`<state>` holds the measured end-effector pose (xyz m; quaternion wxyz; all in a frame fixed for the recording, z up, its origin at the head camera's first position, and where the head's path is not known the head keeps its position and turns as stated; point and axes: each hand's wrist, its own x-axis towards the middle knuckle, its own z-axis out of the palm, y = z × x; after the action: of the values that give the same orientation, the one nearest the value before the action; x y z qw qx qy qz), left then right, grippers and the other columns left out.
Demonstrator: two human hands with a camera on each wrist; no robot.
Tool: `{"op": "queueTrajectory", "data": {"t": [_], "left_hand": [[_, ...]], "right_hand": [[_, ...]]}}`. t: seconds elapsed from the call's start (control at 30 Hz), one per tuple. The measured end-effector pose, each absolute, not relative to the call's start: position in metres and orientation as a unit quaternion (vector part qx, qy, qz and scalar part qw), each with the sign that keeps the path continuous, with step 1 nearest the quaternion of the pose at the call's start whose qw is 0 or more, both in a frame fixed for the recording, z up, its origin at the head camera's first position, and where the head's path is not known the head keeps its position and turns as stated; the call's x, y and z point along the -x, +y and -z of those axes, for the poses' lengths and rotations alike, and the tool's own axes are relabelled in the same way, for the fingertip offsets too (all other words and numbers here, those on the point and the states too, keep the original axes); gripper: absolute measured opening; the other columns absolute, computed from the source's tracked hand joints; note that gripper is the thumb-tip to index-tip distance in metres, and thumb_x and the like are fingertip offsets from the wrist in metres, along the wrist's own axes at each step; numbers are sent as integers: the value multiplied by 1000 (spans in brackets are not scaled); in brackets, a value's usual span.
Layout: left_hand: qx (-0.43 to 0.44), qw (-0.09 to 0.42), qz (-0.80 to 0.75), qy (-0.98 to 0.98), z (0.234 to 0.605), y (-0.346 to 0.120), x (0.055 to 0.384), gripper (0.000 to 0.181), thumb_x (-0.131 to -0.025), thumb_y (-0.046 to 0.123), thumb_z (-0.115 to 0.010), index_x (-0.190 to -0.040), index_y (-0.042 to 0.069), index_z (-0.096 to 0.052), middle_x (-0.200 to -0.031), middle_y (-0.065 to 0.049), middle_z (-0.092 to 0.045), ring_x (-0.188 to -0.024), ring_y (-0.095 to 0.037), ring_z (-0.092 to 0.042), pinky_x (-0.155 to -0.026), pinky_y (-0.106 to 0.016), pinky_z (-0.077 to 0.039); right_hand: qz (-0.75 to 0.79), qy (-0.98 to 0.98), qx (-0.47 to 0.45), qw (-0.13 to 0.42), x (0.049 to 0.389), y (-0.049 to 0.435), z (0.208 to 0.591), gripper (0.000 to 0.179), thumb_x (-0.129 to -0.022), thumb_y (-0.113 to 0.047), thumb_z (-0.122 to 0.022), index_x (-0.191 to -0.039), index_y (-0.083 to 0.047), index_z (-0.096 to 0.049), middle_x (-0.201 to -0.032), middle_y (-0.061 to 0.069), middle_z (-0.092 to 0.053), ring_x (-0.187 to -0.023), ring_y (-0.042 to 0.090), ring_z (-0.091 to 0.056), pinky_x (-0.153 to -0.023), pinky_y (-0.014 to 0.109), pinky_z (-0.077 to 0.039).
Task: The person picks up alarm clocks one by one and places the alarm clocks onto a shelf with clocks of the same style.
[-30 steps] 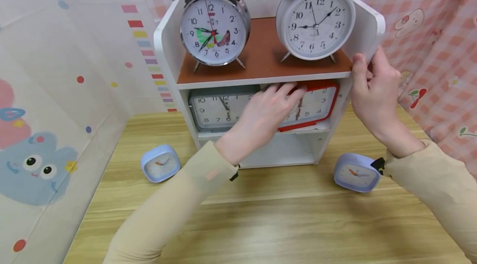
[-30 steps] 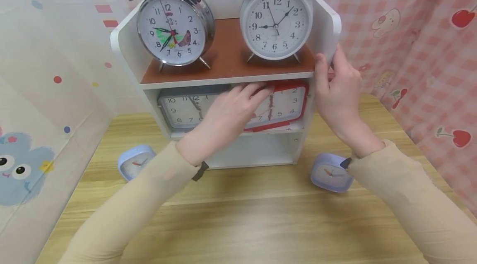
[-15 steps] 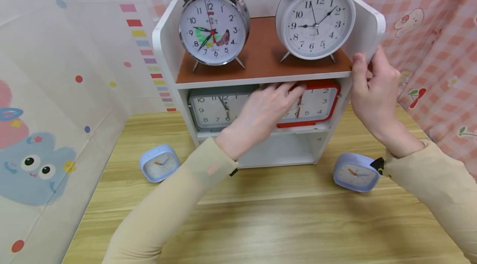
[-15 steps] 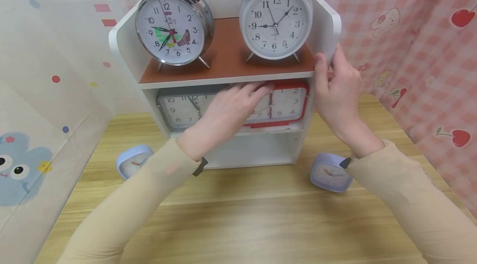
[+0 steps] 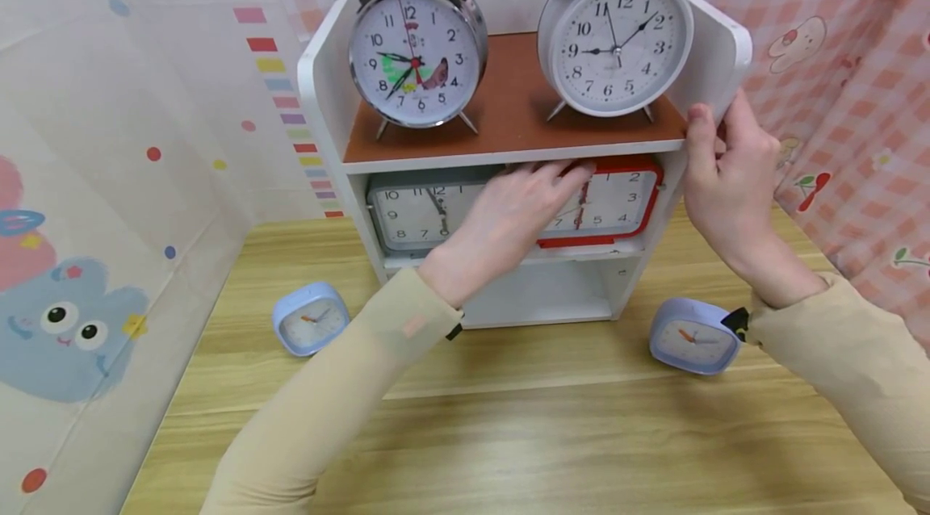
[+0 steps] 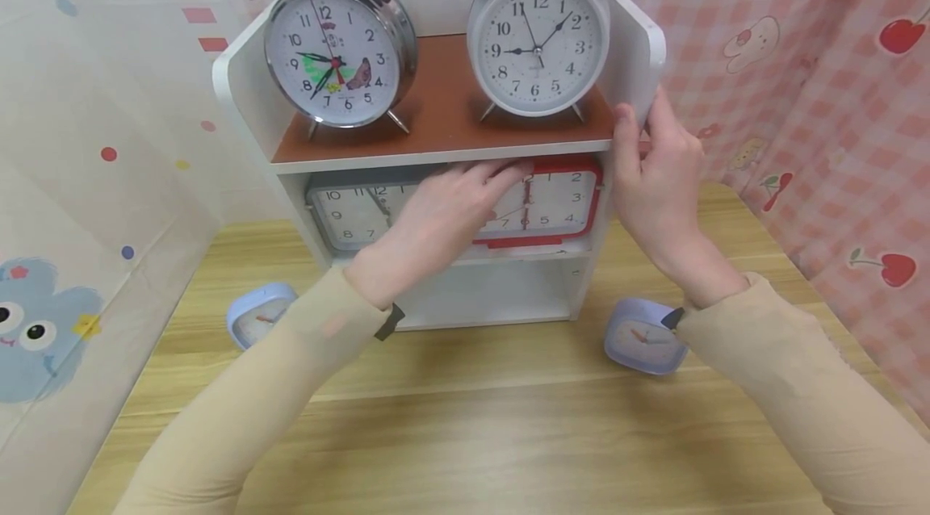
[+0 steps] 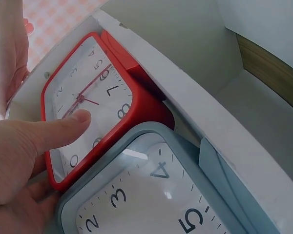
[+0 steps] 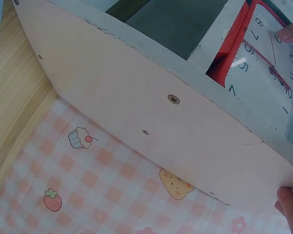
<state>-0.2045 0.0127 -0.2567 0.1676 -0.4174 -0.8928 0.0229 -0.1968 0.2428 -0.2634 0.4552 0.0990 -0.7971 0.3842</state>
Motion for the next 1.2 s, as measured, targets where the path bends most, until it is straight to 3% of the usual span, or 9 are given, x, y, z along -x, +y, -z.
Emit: {"op": "queueTrajectory", "data": {"t": [0.37, 0.7, 0.93, 1.2], "left_hand": [[420, 173, -16, -891, 257, 12, 206, 63, -97, -6, -64, -155, 12, -47, -142, -6, -67, -110, -24, -73, -86, -34, -63], [427, 193, -16, -884, 261, 10, 209, 60, -98, -6, -61, -153, 12, -48, -135, -7, -71, -102, -24, -75, -78, -34, -63], [430, 205, -17, -879, 261, 6, 208, 54, -103, 16, -68, -153, 15, -50, -132, -7, -72, -101, -25, -76, -78, -36, -64], [449, 217, -15, -867, 259, -5, 205, 67, -100, 36, -73, -159, 21, -45, -156, -6, -57, -118, -27, -71, -88, -38, -63]], "right_hand": [[-387, -793, -101, 460, 198, 243, 264, 41, -109, -28, -50, -129, 4, -66, -120, 30, -74, -102, -28, -55, -85, -1, -45], [-390, -788, -97, 467, 197, 240, 264, 41, -108, -26, -49, -123, 9, -66, -105, 30, -71, -85, -23, -52, -73, 6, -39], [-386, -789, -97, 468, 197, 241, 265, 41, -109, -25, -50, -123, 11, -64, -103, 29, -71, -81, -20, -49, -70, 7, -38], [-389, -789, -96, 466, 197, 242, 265, 39, -109, -24, -50, -126, 9, -64, -106, 29, -73, -82, -22, -52, -71, 6, -39]]}}
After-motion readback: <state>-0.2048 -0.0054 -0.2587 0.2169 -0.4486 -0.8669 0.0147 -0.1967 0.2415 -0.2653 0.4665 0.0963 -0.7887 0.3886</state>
